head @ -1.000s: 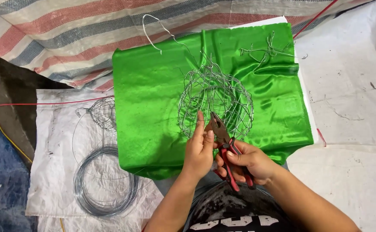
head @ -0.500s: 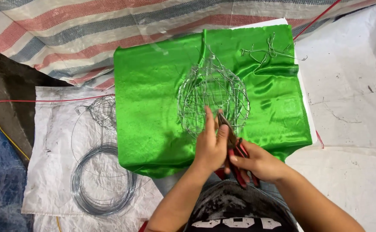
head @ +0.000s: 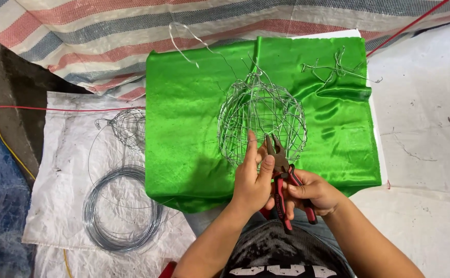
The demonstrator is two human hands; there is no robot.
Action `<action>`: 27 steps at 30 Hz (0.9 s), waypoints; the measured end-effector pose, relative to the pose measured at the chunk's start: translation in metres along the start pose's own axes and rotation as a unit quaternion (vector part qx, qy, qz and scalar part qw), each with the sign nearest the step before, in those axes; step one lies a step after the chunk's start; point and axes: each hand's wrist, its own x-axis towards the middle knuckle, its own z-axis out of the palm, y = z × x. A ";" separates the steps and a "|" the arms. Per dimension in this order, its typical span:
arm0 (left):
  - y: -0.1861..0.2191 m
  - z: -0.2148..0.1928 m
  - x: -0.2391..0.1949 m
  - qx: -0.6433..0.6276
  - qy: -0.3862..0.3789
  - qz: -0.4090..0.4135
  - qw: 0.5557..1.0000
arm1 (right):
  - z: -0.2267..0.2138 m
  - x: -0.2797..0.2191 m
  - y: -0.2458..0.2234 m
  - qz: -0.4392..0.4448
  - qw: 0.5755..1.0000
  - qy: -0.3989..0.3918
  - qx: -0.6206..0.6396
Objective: Fabricating a wire basket by cutting, bending, and weaving metal wire.
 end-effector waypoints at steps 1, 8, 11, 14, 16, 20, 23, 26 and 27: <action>0.000 0.000 0.000 -0.001 0.001 0.000 1.000 | -0.002 0.003 0.001 0.001 1.000 0.000 -0.001; 0.005 0.002 -0.002 0.009 0.014 0.004 1.000 | -0.034 0.004 0.018 0.030 0.999 -0.031 0.013; 0.016 0.000 0.002 0.075 0.016 0.022 0.997 | -0.019 0.007 0.011 0.039 0.999 -0.001 -0.018; 0.006 0.003 0.004 0.143 0.020 0.024 0.989 | -0.003 0.007 0.003 0.048 0.993 0.052 -0.091; -0.001 0.006 0.004 0.165 0.025 0.019 0.986 | 0.004 0.008 -0.003 0.048 0.988 0.072 -0.131; -0.006 0.011 0.002 0.194 0.042 0.037 0.979 | 0.002 0.008 -0.003 0.056 0.952 0.115 -0.279; -0.006 0.013 0.002 0.202 0.040 0.032 0.978 | 0.005 0.006 -0.002 0.052 0.925 0.148 -0.345; -0.002 0.012 0.000 0.172 0.028 0.010 0.985 | 0.017 0.005 -0.008 0.054 0.905 0.173 -0.385; 0.000 0.012 -0.001 0.149 0.028 0.003 0.988 | 0.021 0.005 -0.011 0.061 0.896 0.178 -0.402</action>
